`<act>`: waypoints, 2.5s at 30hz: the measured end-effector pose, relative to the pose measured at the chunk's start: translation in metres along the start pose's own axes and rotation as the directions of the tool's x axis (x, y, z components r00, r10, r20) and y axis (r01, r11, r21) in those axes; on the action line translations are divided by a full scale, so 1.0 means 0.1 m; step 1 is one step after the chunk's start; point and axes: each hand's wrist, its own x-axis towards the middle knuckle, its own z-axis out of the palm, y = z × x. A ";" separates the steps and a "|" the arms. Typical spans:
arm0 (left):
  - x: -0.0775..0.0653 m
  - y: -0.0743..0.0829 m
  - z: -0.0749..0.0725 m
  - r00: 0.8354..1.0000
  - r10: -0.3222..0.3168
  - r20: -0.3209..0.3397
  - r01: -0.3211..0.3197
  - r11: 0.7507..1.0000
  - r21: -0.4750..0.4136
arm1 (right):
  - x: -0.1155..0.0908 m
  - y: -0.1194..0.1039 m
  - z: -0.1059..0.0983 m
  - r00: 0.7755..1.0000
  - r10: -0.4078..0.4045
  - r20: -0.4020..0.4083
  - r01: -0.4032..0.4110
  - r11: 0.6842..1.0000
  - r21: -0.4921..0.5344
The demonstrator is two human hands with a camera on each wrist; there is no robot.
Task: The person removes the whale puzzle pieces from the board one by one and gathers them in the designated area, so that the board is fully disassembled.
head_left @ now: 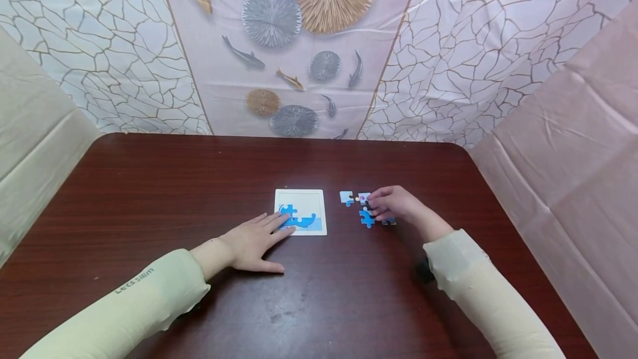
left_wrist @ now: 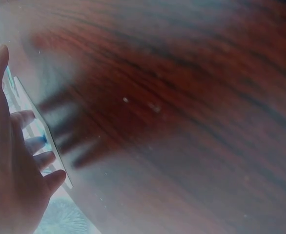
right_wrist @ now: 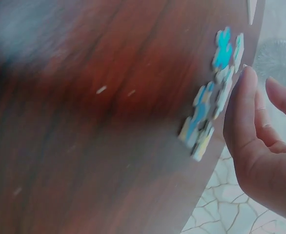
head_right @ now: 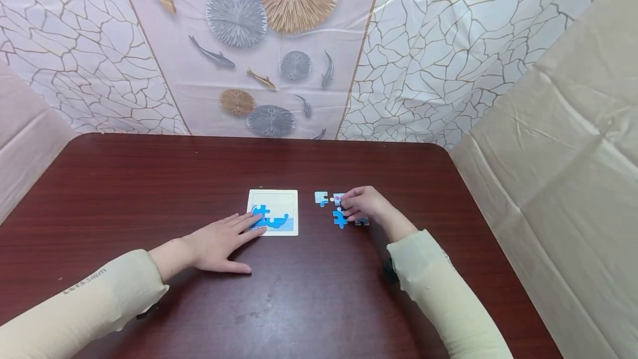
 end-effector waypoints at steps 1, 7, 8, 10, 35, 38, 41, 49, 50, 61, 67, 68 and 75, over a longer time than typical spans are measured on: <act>0.00 0.00 0.00 1.000 0.003 -0.002 -0.003 1.000 0.001 | 0.01 -0.02 0.02 1.000 -0.005 0.000 0.005 1.000 -0.003; -0.02 -0.01 0.00 1.000 0.012 -0.018 -0.012 1.000 0.006 | 0.09 -0.17 0.17 0.999 -0.045 0.032 0.043 0.998 0.036; -0.02 -0.01 0.01 1.000 0.012 -0.021 -0.012 1.000 0.005 | 0.10 -0.19 0.21 0.998 -0.046 0.038 0.044 0.998 0.040; -0.03 -0.02 0.02 1.000 0.011 -0.026 -0.010 1.000 0.006 | 0.11 -0.24 0.27 0.998 -0.044 0.042 0.043 0.999 0.029; -0.16 -0.04 0.10 0.999 0.044 -0.007 -0.043 0.997 0.057 | 0.37 -0.67 0.99 0.994 -0.057 0.091 0.058 0.998 -0.011; -0.15 -0.05 0.11 0.999 0.041 -0.009 -0.041 0.997 0.063 | 0.39 -0.70 1.06 0.994 -0.051 0.094 0.052 0.999 -0.014; -0.14 -0.05 0.10 0.999 0.044 -0.016 -0.043 0.997 0.062 | 0.41 -0.71 1.11 0.994 -0.051 0.098 0.052 0.999 -0.010; -0.13 -0.03 0.10 0.998 0.057 -0.029 -0.055 0.996 0.069 | 0.41 -0.77 1.22 0.994 -0.034 0.108 0.035 0.999 -0.005; -0.14 -0.03 0.10 0.998 0.058 -0.030 -0.055 0.996 0.072 | 0.42 -0.77 1.23 0.993 -0.032 0.109 0.033 0.999 -0.005; -0.13 -0.03 0.11 0.998 0.052 -0.032 -0.050 0.996 0.067 | 0.44 -0.79 1.31 0.997 -0.018 0.072 0.022 0.998 -0.054; -0.13 -0.02 0.10 0.998 0.043 -0.034 -0.042 0.998 0.049 | 0.44 -0.80 1.31 0.997 -0.005 0.078 0.012 0.995 -0.096; -0.13 -0.02 0.09 0.999 0.042 -0.033 -0.040 0.998 0.045 | 0.44 -0.80 1.31 0.997 -0.002 0.081 0.011 0.995 -0.103; -0.14 -0.02 0.09 0.999 0.038 -0.032 -0.036 0.999 0.040 | 0.44 -0.83 1.34 0.996 0.012 0.086 0.000 0.991 -0.136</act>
